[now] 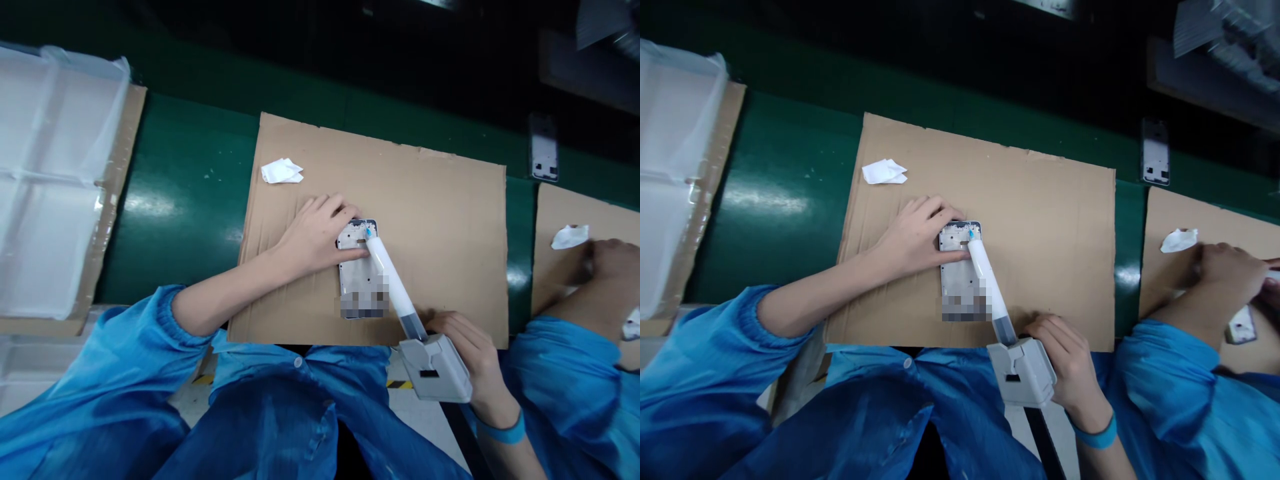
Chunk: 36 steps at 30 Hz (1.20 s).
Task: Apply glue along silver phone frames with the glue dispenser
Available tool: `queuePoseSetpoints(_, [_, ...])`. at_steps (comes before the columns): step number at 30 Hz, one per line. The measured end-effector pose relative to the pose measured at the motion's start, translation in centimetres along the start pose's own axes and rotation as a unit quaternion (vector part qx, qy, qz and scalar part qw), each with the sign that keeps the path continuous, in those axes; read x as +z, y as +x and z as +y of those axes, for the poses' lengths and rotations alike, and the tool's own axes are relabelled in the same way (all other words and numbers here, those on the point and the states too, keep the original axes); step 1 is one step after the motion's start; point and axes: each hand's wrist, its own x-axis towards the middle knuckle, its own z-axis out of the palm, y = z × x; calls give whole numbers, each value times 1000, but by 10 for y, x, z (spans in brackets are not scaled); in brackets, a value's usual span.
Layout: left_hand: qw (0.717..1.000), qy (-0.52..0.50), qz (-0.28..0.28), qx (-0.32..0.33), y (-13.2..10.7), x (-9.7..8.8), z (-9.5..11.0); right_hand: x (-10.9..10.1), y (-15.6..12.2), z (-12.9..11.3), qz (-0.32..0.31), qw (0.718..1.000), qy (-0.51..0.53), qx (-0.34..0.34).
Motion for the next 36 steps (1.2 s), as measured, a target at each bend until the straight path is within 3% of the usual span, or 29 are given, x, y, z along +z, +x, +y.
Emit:
queuePoseSetpoints(22, [1000,-7,-5,-7,0,-1,2,1,1,-3,-1,1000,-7,18])
queuePoseSetpoints(28, [1000,1,-1,-5,0,0,1,-2,7,3,4,1000,12,-19])
queuePoseSetpoints(36, [1000,-1,-3,-8,0,1,0,3,0,-4,1,1000,-10,17])
